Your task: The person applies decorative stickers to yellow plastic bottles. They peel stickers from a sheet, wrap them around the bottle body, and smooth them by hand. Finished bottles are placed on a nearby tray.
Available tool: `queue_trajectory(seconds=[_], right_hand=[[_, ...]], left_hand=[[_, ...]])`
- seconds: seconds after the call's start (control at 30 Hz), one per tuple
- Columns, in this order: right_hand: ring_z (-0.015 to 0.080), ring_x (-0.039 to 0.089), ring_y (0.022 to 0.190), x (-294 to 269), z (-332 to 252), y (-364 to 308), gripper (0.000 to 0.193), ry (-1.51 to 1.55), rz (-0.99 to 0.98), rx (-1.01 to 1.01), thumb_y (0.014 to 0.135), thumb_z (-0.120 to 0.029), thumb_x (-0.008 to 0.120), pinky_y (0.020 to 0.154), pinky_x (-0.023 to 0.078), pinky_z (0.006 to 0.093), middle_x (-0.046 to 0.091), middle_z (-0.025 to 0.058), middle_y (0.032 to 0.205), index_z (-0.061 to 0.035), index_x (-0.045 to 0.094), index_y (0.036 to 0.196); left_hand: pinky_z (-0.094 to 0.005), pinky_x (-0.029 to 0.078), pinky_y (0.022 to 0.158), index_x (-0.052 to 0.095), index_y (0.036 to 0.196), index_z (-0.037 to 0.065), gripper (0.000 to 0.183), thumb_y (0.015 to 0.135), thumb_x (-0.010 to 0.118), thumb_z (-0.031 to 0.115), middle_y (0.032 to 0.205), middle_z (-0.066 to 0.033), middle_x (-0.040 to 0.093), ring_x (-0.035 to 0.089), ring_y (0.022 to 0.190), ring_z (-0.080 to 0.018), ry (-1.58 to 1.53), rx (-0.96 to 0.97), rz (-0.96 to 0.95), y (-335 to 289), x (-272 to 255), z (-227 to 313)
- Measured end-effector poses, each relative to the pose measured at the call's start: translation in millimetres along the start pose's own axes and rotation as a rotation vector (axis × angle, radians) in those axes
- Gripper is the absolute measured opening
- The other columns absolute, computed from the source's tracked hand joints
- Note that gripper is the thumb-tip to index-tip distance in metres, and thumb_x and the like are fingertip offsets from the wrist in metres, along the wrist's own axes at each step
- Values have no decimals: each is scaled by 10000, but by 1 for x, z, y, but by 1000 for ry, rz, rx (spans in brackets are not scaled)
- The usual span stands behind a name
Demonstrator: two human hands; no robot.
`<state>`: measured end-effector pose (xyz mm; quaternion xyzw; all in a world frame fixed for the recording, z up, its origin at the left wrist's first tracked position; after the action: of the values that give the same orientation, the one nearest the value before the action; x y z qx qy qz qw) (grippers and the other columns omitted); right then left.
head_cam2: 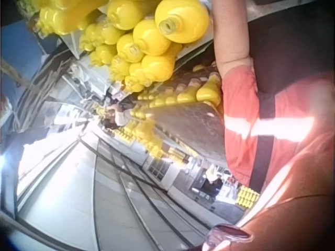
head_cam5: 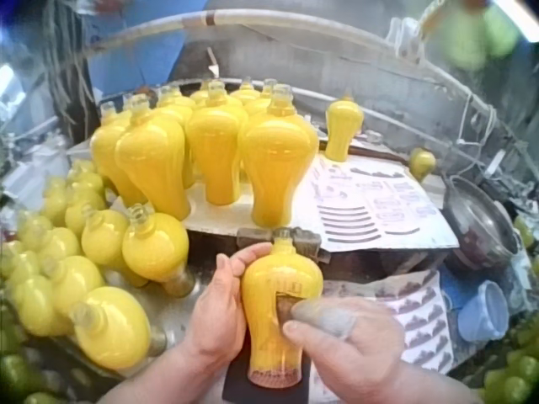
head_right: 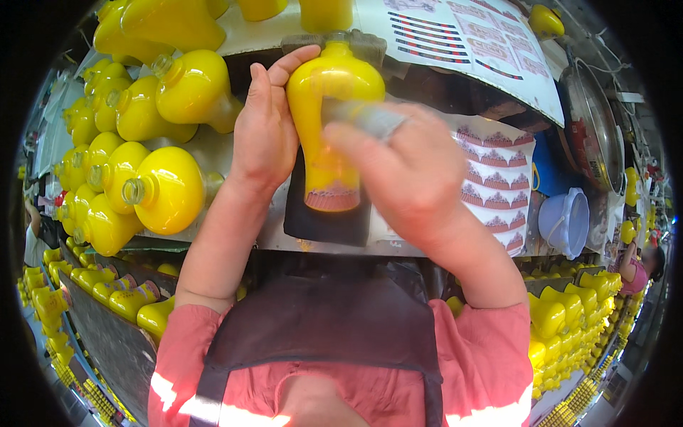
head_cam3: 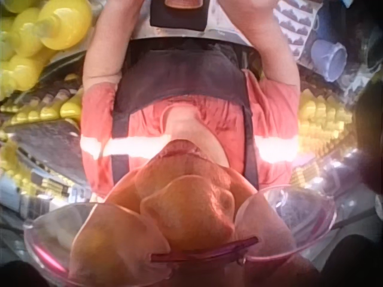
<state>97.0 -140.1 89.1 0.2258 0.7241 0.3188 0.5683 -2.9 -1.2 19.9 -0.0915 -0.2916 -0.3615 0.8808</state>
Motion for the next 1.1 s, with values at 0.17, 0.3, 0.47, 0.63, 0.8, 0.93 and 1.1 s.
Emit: queue_trajectory(seconds=[0.17, 0.3, 0.47, 0.63, 0.8, 0.93, 1.1], right_hand=[[248, 679, 785, 15, -43, -12, 183, 217, -176, -348, 721, -70, 752, 644, 544, 364, 658, 80, 873, -42, 699, 894], [236, 653, 725, 19, -31, -20, 164, 47, -23, -218, 737, -85, 730, 620, 528, 359, 595, 50, 771, -57, 693, 894], [225, 671, 732, -2, -19, -7, 373, 207, -449, -219, 717, -47, 725, 676, 570, 354, 667, 60, 843, -127, 735, 1082], [262, 719, 848, -6, 19, -5, 258, -14, -27, -42, 768, -39, 761, 711, 582, 354, 741, 125, 1025, -84, 738, 1020], [284, 713, 850, 17, 18, -66, 256, 367, -106, -58, 788, 34, 741, 743, 579, 364, 735, 132, 1015, -53, 717, 1027], [281, 714, 804, 26, 39, -68, 275, 290, 157, 487, 813, 29, 781, 702, 558, 340, 725, 129, 944, -48, 693, 1062], [227, 723, 890, 19, 22, -31, 289, 241, 64, 141, 864, -5, 786, 781, 577, 307, 725, 130, 1071, -25, 671, 1129]], left_hand=[[-302, 418, 1078, 657, 1314, 83, 574, 1146, 241, 443, 1272, -76, 642, 582, 1148, -159, 50, 28, 16, 0, 5, 6], [-309, 419, 1079, 632, 1342, 77, 491, 1127, 342, 409, 1272, -79, 635, 578, 1162, -171, 29, 29, -10, 0, 4, 6], [-345, 449, 1060, 584, 1362, 38, 464, 1006, 630, 332, 1236, -106, 627, 588, 1174, -201, 476, 91, 124, 5, 2, -1], [-321, 531, 951, 535, 1364, 34, 476, 994, 660, 306, 1226, -124, 624, 634, 1095, -197, 378, 77, 137, 5, 3, -10], [-345, 536, 979, 469, 1412, 28, 449, 1082, 497, 332, 1242, -115, 643, 649, 1107, -188, 130, 65, 69, 5, 0, -15], [-337, 515, 1004, 454, 1430, 22, 474, 1115, 406, 372, 1272, -129, 630, 644, 1128, -204, 304, 103, 104, 5, -4, -14], [-332, 501, 1016, 434, 1455, 17, 492, 1133, 342, 378, 1295, -118, 618, 613, 1166, -189, 375, 131, 90, -3, 1, -14]])
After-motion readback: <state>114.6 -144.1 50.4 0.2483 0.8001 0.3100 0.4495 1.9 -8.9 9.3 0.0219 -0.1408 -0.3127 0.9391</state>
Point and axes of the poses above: each hand's wrist, its own y-axis towards the middle knuckle, its own x-axis out of the palm, z = x × y, the point moved 2 cm from there along y, towards the middle knuckle
